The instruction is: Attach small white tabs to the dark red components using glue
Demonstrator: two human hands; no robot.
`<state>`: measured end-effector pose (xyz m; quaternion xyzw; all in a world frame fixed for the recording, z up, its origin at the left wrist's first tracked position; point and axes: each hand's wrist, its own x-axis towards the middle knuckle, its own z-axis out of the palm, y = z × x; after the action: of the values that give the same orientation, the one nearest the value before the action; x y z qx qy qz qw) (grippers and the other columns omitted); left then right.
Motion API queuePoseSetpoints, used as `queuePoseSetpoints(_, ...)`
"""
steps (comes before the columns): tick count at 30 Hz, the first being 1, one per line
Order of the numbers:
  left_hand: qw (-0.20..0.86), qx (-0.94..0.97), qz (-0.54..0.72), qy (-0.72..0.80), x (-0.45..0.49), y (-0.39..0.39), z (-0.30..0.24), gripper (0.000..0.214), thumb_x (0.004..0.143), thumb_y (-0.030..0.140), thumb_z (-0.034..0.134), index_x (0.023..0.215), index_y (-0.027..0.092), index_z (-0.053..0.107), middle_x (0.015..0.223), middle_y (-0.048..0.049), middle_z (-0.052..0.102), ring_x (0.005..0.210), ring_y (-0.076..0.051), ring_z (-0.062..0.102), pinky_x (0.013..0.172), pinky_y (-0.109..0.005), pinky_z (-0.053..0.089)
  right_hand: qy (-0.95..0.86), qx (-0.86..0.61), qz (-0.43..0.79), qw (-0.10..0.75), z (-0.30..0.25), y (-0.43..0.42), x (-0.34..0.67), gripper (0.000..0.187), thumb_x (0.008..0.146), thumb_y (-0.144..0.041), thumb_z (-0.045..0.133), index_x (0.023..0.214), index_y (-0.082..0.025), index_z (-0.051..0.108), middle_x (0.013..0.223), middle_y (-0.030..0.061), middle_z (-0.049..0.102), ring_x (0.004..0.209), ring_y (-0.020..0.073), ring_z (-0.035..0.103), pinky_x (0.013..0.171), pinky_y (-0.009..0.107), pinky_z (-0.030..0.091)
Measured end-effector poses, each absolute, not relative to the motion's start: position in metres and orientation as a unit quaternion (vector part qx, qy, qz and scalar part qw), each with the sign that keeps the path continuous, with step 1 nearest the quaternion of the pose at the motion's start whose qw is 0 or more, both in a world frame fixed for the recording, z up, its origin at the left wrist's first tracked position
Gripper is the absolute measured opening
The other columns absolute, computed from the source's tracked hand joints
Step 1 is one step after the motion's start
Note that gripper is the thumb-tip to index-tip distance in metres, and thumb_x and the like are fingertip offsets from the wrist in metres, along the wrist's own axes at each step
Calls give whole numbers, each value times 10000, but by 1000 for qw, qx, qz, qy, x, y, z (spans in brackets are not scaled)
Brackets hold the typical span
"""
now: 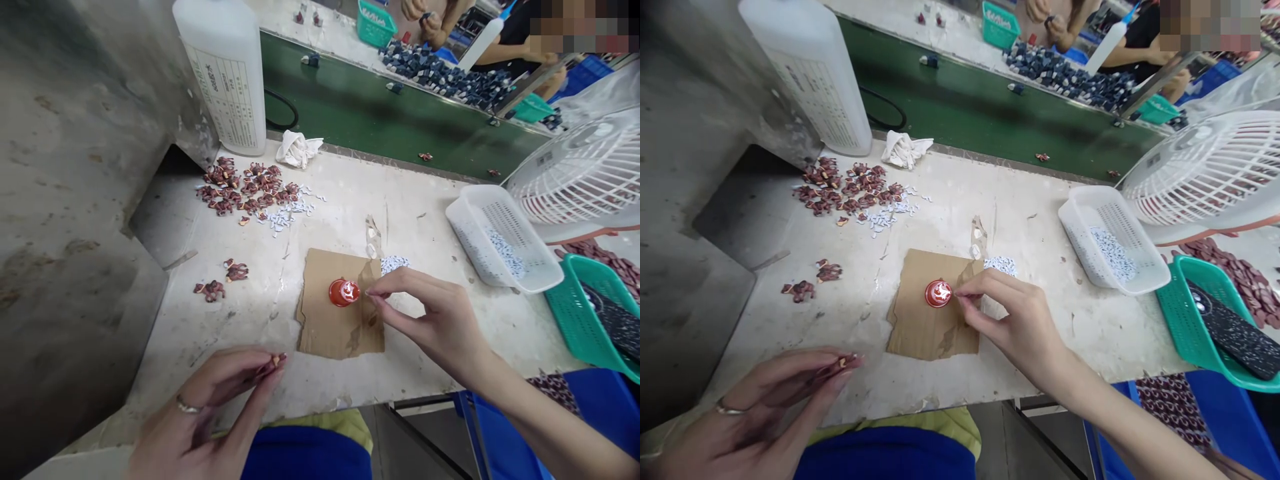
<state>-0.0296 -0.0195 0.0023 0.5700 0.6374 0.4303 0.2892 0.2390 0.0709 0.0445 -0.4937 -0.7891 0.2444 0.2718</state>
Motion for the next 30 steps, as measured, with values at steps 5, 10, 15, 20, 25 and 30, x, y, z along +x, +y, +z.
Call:
queuePoseSetpoints(5, 267, 576, 419, 649, -18, -12, 7, 189, 888, 377, 712, 1020, 255, 656, 905, 69, 741, 814, -43, 734, 814, -19, 546, -815, -451, 225, 287, 42, 75, 238, 157, 967, -91, 612, 1051, -207, 675, 987, 42, 717, 899, 153, 681, 778, 289, 560)
queuePoseSetpoints(10, 237, 645, 395, 610, -20, -8, 9, 122, 948, 314, 648, 1065, 301, 681, 1014, 130, 728, 840, 29, 686, 912, 26, 478, -827, -437, 216, 278, 40, 76, 240, 199, 970, -69, 606, 1112, -191, 676, 1041, 66, 703, 958, 157, 678, 810, 295, 570)
queuePoseSetpoints(15, 265, 605, 426, 619, -18, -8, 7, 121, 909, 271, 702, 1028, 276, 682, 1078, 102, 720, 918, -7, 705, 961, -23, 512, -826, -450, 207, 268, 38, 75, 241, 204, 974, -95, 619, 1115, -220, 695, 1035, 50, 755, 913, 159, 715, 776, 298, 592)
queuePoseSetpoints(20, 274, 604, 427, 615, -16, -8, 7, 162, 939, 250, 666, 1092, 303, 677, 1043, 108, 716, 880, 2, 703, 900, -7, 513, -827, -454, 202, 264, 38, 74, 241, 198, 969, -101, 628, 1105, -222, 707, 1022, 46, 772, 884, 159, 734, 763, 292, 602)
queuePoseSetpoints(25, 244, 632, 435, 593, -13, -1, 12, 126, 931, 223, 668, 1038, 288, 675, 994, 90, 695, 816, -12, 647, 883, -73, 539, -830, -453, 201, 257, 37, 76, 242, 195, 973, -106, 621, 1107, -213, 713, 1029, 54, 770, 888, 165, 733, 753, 290, 601)
queuePoseSetpoints(30, 268, 587, 447, 620, -2, 1, 13, 116, 888, 318, 732, 994, 315, 685, 936, 142, 738, 813, -9, 707, 854, -51, 559, -818, -455, 221, 274, 42, 73, 241, 214, 960, -94, 637, 1107, -221, 725, 1041, 58, 771, 906, 170, 736, 770, 293, 609)
